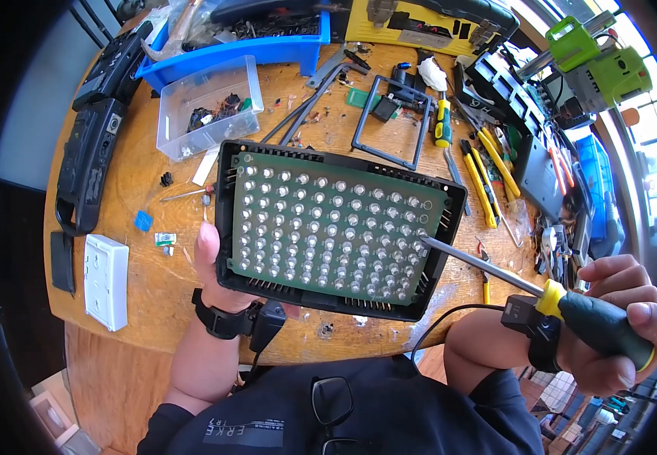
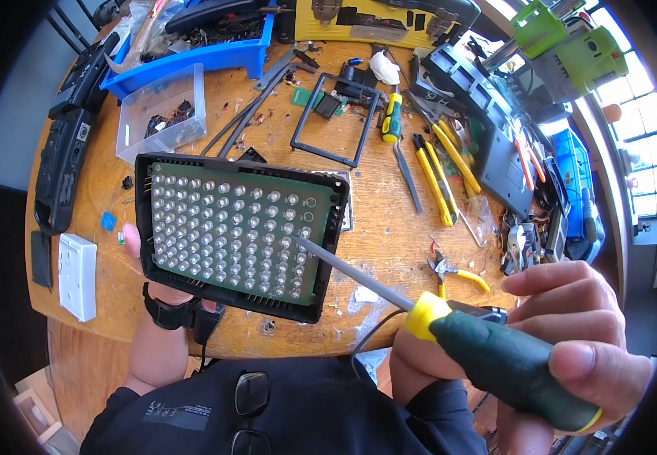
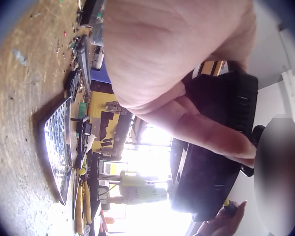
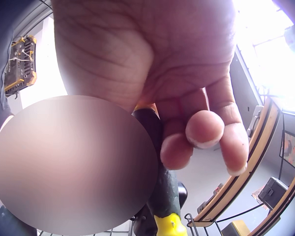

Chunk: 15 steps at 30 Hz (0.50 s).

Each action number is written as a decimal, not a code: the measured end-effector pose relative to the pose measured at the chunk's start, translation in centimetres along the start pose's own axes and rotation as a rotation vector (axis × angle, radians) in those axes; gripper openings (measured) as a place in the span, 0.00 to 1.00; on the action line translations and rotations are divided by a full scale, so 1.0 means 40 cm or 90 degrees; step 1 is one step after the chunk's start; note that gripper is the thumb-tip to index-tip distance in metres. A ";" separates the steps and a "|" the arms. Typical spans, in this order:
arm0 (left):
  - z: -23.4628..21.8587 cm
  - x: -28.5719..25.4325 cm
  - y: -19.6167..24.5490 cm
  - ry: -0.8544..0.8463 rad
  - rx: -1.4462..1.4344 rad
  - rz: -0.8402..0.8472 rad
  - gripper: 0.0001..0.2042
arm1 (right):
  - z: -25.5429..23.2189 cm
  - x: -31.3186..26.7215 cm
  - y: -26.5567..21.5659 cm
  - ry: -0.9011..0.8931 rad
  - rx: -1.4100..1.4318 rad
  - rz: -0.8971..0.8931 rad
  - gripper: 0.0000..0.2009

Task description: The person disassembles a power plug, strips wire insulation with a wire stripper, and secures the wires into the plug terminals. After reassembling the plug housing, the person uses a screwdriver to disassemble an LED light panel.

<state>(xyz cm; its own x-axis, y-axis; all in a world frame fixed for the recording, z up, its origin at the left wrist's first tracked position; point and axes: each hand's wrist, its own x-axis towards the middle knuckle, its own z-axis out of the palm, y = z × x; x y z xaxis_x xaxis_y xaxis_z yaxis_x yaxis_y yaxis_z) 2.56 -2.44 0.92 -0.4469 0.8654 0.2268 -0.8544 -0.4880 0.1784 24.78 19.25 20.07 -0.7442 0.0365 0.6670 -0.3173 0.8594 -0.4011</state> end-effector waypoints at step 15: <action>0.009 0.002 -0.004 0.127 0.183 0.067 0.42 | 0.005 0.001 0.003 -0.011 -0.002 0.003 0.27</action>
<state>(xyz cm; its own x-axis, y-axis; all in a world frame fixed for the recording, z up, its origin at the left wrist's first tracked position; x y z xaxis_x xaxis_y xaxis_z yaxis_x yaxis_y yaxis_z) 2.75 -2.35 1.26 -0.5953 0.8002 0.0723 -0.7040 -0.5629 0.4330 24.58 19.25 19.92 -0.7554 0.0322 0.6545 -0.3115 0.8611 -0.4019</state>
